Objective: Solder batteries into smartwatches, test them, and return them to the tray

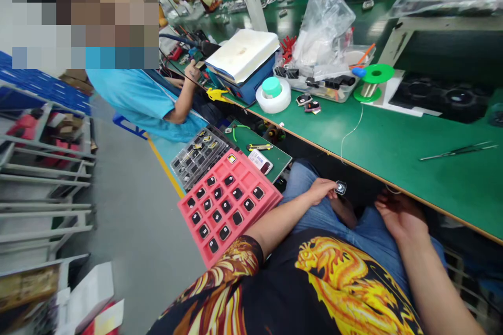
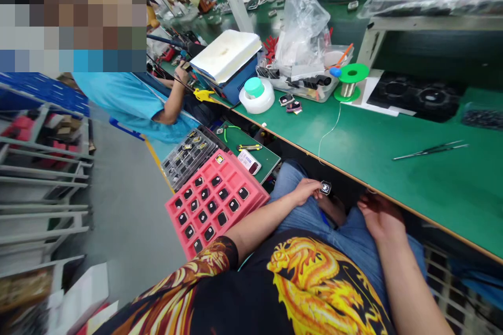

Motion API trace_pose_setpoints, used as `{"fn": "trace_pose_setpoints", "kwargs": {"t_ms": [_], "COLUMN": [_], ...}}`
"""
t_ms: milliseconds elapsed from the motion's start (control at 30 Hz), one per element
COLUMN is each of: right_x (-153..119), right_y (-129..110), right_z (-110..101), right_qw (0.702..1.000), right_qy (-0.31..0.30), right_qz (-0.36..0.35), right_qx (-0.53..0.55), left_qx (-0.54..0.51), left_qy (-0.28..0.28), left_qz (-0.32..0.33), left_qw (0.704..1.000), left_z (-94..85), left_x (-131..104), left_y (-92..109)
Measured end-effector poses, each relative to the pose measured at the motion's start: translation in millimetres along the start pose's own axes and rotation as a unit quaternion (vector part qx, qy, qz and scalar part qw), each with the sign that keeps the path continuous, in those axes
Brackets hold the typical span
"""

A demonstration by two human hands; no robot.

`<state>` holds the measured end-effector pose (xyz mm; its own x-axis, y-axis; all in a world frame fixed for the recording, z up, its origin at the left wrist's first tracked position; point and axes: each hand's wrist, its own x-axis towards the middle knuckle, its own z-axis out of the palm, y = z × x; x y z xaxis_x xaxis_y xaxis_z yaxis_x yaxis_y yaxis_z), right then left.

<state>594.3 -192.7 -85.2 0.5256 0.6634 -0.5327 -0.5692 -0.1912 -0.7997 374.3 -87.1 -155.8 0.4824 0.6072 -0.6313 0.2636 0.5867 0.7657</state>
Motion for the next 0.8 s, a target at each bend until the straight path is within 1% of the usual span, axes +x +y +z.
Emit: {"fn": "trace_pose_setpoints", "kwargs": {"t_ms": [133,200,267,333,400,533,600,667,800], "right_x": [6,6,5,5,5,5,3,3,5], "right_y": [29,42,51,59,64,69,68,68,70], "right_z": [7,12,16,18,19,19,20,21,20], "right_qw": [0.99,0.977,0.96,0.934,0.895,0.806,0.773,0.753,0.729], "right_qy": [-0.041,-0.067,-0.111,-0.164,-0.2,-0.21,-0.206,-0.201,-0.203], "right_qz": [0.01,0.011,0.013,-0.006,-0.057,-0.155,-0.183,-0.204,-0.241], "right_qx": [-0.137,-0.2,-0.256,-0.318,-0.394,-0.531,-0.571,-0.593,-0.608], "left_qx": [0.007,0.01,0.013,0.013,0.014,0.016,0.017,0.019,0.022], "left_qy": [-0.011,-0.02,-0.027,-0.033,-0.037,-0.038,-0.04,-0.043,-0.055], "left_qz": [-0.006,-0.009,-0.01,-0.012,-0.014,-0.021,-0.025,-0.029,-0.035], "left_qw": [1.0,1.0,0.999,0.999,0.999,0.999,0.999,0.998,0.998], "left_z": [1.2,1.2,0.9,0.5,0.3,1.0,1.4,1.7,1.9], "left_x": [-1,-2,-4,-6,-7,-8,-8,-8,-9], "left_y": [2,3,5,6,7,9,10,10,11]}}
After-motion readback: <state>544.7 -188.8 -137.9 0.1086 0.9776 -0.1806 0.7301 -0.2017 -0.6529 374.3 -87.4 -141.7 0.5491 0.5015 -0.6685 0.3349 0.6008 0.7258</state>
